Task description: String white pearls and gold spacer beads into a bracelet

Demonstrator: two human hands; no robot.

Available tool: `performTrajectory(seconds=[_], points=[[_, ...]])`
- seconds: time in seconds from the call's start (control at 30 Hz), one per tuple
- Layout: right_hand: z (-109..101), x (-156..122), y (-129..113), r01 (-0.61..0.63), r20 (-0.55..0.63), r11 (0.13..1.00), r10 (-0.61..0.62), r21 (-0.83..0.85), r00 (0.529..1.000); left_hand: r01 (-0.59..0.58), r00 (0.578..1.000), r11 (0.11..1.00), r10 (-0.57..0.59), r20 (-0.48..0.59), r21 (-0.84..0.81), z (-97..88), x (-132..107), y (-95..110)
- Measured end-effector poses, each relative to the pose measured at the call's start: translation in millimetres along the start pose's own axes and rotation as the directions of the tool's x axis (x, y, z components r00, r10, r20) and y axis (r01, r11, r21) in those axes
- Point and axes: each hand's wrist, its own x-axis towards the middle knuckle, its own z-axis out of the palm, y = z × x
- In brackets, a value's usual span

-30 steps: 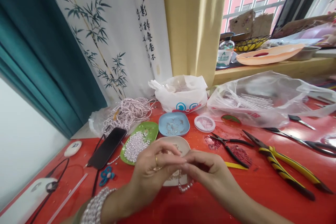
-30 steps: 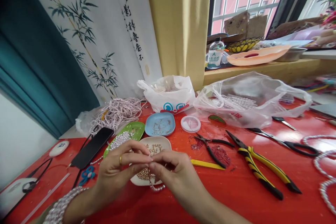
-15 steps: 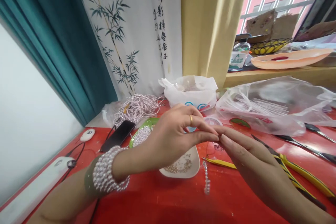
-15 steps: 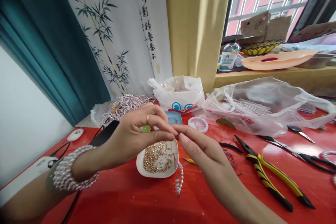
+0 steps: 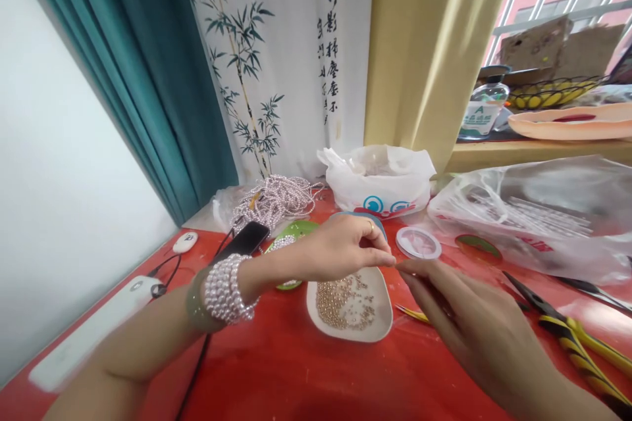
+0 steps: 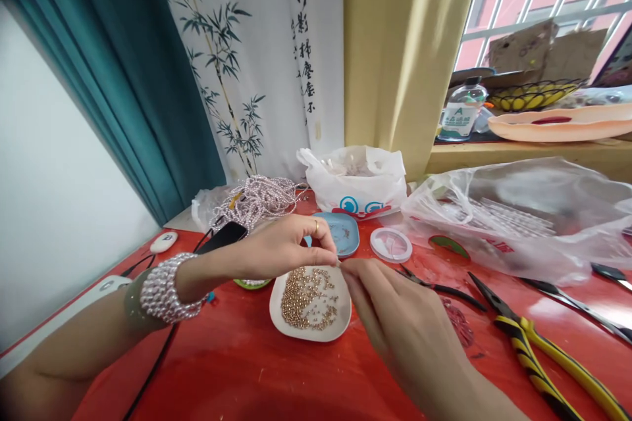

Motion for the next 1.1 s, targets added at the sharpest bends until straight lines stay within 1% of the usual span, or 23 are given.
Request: performTrajectory(seconds=[0.03,0.07,0.13,0.2,0.27,0.33,0.4,0.47,0.53,0.63,0.8,0.97,1.1], points=[[2.5,-0.2,1.8,0.063,-0.009,0.997,-0.064,-0.047,0.998,0.023,0.999,0.999,-0.022,0.023,-0.035,-0.3,0.5,-3.7],[4.7,0.1,3.6,0.1,-0.013,0.992,-0.101,-0.076,0.995,0.039,0.999,0.997,-0.037,0.037,-0.062,-1.1,1.1,-8.8],[7.7,1.8,7.3,0.108,-0.013,0.99,-0.109,-0.094,0.994,0.063,0.997,0.994,-0.06,0.04,-0.086,-5.0,2.6,-25.1],[8.4,4.3,11.7,0.056,-0.007,0.994,-0.057,-0.089,0.998,0.102,0.994,0.993,-0.104,-0.02,-0.06,-11.5,4.2,-51.0],[7.4,6.6,16.5,-0.027,0.011,0.997,0.028,-0.071,1.0,0.195,0.977,0.976,-0.184,-0.109,0.095,-19.1,5.3,-84.3],[5.8,8.4,20.8,-0.108,0.027,0.993,0.109,-0.044,0.994,0.26,0.96,0.954,-0.239,-0.142,0.15,-25.2,4.8,-119.3],[4.9,9.8,23.7,-0.154,0.039,0.988,0.154,-0.014,0.987,0.299,0.949,0.937,-0.271,-0.163,0.18,-27.8,2.9,-149.6],[4.7,10.6,24.9,-0.169,0.042,0.986,0.169,0.004,0.985,0.326,0.94,0.924,-0.293,-0.177,0.201,-26.7,0.7,-171.8],[4.7,11.0,25.0,-0.179,0.049,0.984,0.178,0.015,0.983,0.342,0.935,0.915,-0.308,-0.178,0.214,-23.5,-0.5,-185.6],[3.7,11.2,24.0,-0.2,0.061,0.98,0.198,0.018,0.978,0.347,0.935,0.913,-0.317,-0.162,0.216,-18.7,0.1,-195.1],[2.2,11.0,22.9,-0.204,0.065,0.979,0.202,0.025,0.977,0.356,0.932,0.912,-0.33,-0.152,0.204,-16.6,0.2,-195.0],[5.1,10.8,23.3,-0.214,0.072,0.976,0.211,0.048,0.975,0.388,0.911,0.908,-0.352,-0.214,0.16,-16.9,-2.6,-188.9],[5.8,11.3,22.0,-0.223,0.092,0.973,0.217,0.055,0.972,0.397,0.887,0.917,-0.369,-0.276,0.05,-15.9,-1.5,-185.1]])
